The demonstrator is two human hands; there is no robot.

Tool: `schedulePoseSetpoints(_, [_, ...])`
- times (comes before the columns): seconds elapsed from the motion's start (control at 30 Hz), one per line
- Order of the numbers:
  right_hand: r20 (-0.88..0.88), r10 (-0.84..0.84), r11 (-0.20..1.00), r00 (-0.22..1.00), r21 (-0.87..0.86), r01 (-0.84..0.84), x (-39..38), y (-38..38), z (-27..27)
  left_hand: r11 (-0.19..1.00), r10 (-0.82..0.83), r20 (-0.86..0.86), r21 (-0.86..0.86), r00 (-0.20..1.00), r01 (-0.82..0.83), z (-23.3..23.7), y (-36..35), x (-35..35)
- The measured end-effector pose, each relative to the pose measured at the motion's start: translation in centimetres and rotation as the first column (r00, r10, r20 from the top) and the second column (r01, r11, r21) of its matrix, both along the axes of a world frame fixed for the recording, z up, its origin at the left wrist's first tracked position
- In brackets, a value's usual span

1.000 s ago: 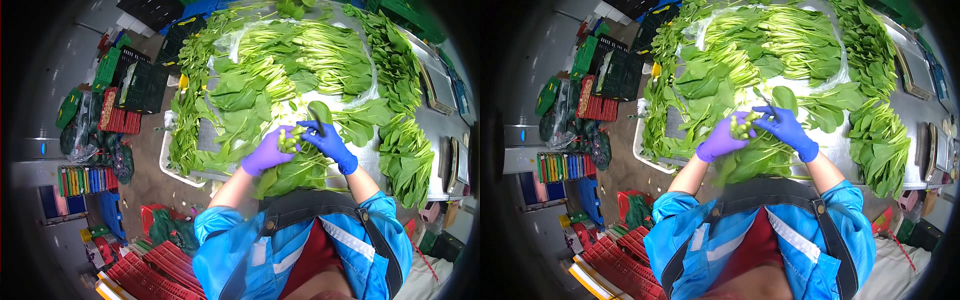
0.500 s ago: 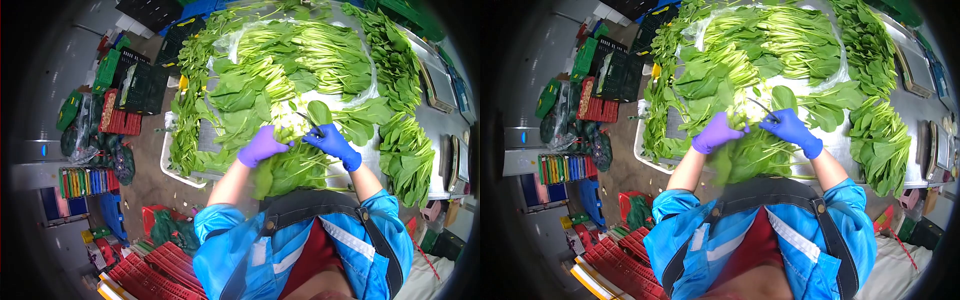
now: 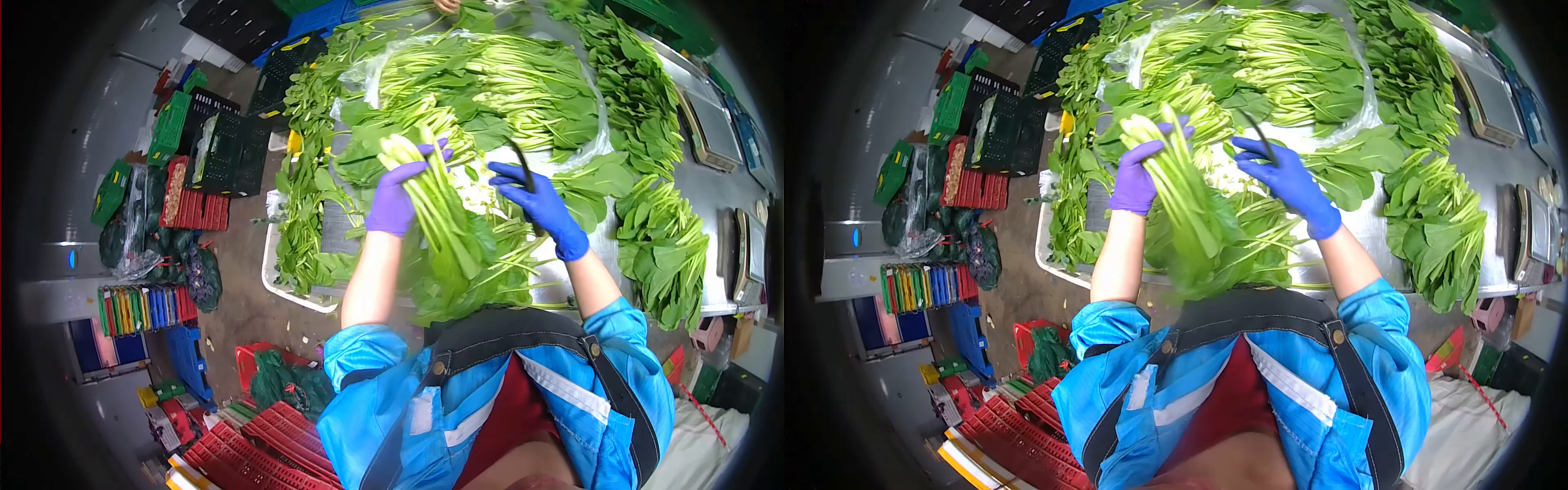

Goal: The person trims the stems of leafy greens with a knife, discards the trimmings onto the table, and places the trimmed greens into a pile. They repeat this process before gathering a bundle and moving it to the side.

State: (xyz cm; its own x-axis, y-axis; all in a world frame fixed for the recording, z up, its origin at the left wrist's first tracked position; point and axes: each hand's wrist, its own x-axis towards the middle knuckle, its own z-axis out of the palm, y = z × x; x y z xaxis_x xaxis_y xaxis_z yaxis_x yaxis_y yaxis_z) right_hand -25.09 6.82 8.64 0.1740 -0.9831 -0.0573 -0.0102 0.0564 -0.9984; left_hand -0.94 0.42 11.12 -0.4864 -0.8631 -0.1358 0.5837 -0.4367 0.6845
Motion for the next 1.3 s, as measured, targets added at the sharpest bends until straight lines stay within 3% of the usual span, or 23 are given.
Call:
schedulePoseSetpoints(0.1, [0.124,0.089,0.994,0.988,0.052,-0.096,2.4,-0.7,-1.8,0.982,-0.025,0.093,0.188,0.995,0.007,-1.2,-0.8,-3.8])
schedulePoseSetpoints(0.13, [0.201,0.111,0.973,0.973,0.177,-0.147,3.1,-0.5,-1.9,0.982,0.057,0.144,0.173,0.988,-0.082,-2.4,-1.1,-5.2])
schedulePoseSetpoints(0.17, [0.173,0.097,0.975,0.98,0.183,-0.129,3.5,0.0,-1.9,0.957,0.115,0.098,0.255,0.988,-0.137,-5.0,-1.9,-6.4])
schedulePoseSetpoints(0.27, [0.133,0.033,0.984,0.991,0.171,-0.055,1.9,0.1,-3.2,0.954,0.069,0.155,0.278,0.986,-0.111,-3.6,-1.2,-8.8])
schedulePoseSetpoints(0.33, [0.456,-0.109,0.907,0.883,0.409,-0.1,0.0,0.9,-2.6,0.991,-0.014,0.119,0.132,0.993,-0.002,-3.4,-0.8,-10.0])
schedulePoseSetpoints(0.37, [0.448,-0.133,0.907,0.884,0.415,-0.074,-0.8,1.3,-2.4,0.99,-0.038,0.109,0.137,0.993,0.023,-3.2,-0.7,-10.5])
schedulePoseSetpoints(0.43, [0.627,-0.273,0.854,0.73,0.507,-0.115,-2.3,2.2,-2.4,0.997,-0.068,0.128,0.052,0.989,0.062,-2.6,-0.4,-11.3])
schedulePoseSetpoints(0.47, [0.639,-0.242,0.859,0.73,0.491,-0.145,-3.1,2.5,-2.9,0.996,-0.086,0.267,0.036,0.96,0.08,-3.1,-0.5,-11.3])
schedulePoseSetpoints(0.5, [0.635,-0.26,0.859,0.727,0.496,-0.126,-3.6,2.7,-3.5,0.994,-0.107,0.263,0.041,0.959,0.1,-3.3,-0.3,-11.4])
schedulePoseSetpoints(0.57, [0.709,-0.339,0.827,0.618,0.537,-0.163,-5.0,3.1,-4.3,0.995,-0.046,0.283,0.096,0.958,0.019,-3.3,0.2,-11.4])
schedulePoseSetpoints(0.67, [0.567,-0.478,0.808,0.67,0.583,0.084,-8.2,4.0,-4.2,0.986,-0.155,0.329,0.102,0.931,0.128,-4.6,-0.2,-9.5])
schedulePoseSetpoints(0.73, [0.266,-0.63,0.714,0.73,0.569,0.408,-11.4,5.5,-1.2,0.986,-0.167,0.321,0.068,0.932,0.153,-5.6,-0.2,-7.4])
schedulePoseSetpoints(0.8, [0.172,-0.735,0.66,0.656,0.403,0.634,-17.8,7.0,-2.9,0.98,-0.177,0.319,0.14,0.931,0.138,-6.0,0.1,-4.8])
schedulePoseSetpoints(0.87, [0.006,-0.882,0.468,0.472,0.148,0.871,-22.2,8.8,-1.1,0.978,-0.168,0.315,0.171,0.934,0.119,-7.2,0.4,-2.0])
schedulePoseSetpoints(0.9, [0.036,-0.924,0.382,0.381,0.043,0.923,-23.7,9.6,-0.6,0.978,-0.173,0.317,0.166,0.933,0.125,-7.8,0.3,-1.0])
schedulePoseSetpoints(0.93, [-0.235,-0.941,0.286,0.245,-0.155,0.946,-30.0,10.5,-6.0,0.979,-0.163,0.336,0.174,0.928,0.108,-8.4,0.3,0.1])
schedulePoseSetpoints(0.97, [-0.441,-0.882,0.258,0.166,-0.158,0.953,-30.7,11.3,-4.4,0.979,-0.151,0.355,0.186,0.922,0.089,-8.8,0.3,0.6])
schedulePoseSetpoints(1.0, [-0.662,-0.744,0.275,0.09,-0.181,0.944,-33.2,11.8,-6.6,0.98,-0.152,0.366,0.179,0.918,0.091,-8.8,0.3,0.7])
schedulePoseSetpoints(1.03, [-0.662,-0.744,0.282,0.096,-0.18,0.942,-33.7,12.0,-8.2,0.98,-0.145,0.367,0.178,0.919,0.083,-8.7,0.4,0.6])
schedulePoseSetpoints(1.1, [-0.917,-0.397,0.307,0.035,-0.096,0.947,-33.9,11.7,-10.1,0.971,-0.194,0.352,0.202,0.916,0.128,-8.2,0.6,-0.3])
schedulePoseSetpoints(1.17, [-0.954,-0.297,0.337,0.046,-0.06,0.94,-34.3,11.2,-10.4,0.978,-0.175,0.363,0.172,0.915,0.119,-7.6,0.9,-1.2])
schedulePoseSetpoints(1.23, [-0.961,-0.278,0.385,0.001,-0.11,0.916,-34.3,10.5,-9.6,0.974,-0.158,0.621,-0.03,0.768,0.225,-6.3,1.7,-1.8])
schedulePoseSetpoints(1.3, [-0.959,-0.208,0.453,-0.195,-0.271,0.849,-32.7,9.1,-6.7,0.977,-0.121,0.652,-0.055,0.748,0.206,-7.5,2.1,-1.9])
